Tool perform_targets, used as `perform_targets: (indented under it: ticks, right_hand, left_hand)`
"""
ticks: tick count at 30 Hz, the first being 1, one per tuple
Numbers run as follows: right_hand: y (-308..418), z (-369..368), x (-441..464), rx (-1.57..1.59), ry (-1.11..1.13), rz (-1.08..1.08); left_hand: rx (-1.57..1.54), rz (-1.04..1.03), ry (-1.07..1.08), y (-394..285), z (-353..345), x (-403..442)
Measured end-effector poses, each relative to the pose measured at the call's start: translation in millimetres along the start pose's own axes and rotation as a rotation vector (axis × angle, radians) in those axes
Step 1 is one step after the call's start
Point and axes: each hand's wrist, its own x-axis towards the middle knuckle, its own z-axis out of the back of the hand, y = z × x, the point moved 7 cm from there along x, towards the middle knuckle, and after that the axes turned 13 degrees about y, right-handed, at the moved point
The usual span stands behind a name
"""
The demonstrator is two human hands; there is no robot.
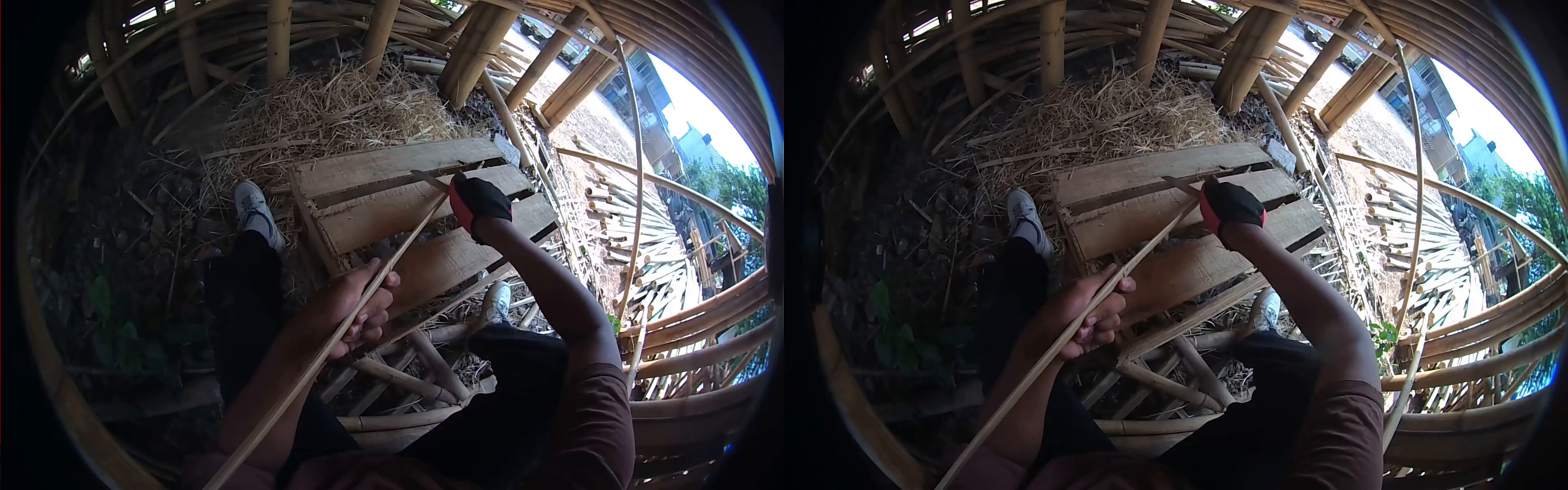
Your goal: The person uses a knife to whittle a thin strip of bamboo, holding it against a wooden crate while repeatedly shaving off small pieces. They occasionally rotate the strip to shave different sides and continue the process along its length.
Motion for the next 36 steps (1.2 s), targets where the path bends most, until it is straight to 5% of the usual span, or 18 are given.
perform_targets:
  ticks: [16, 36]
  right_hand:
    - [-1.9, 10.0, 0.6, 0.079, 0.026, -0.077]
    - [15.9, 3.6, -25.4, -0.073, 0.041, 0.072]
  left_hand:
    - [-0.033, -0.016, 0.023, 1.5, -0.1, 0.7]
    - [-0.029, -0.021, 0.009, -0.4, -0.9, -1.5]
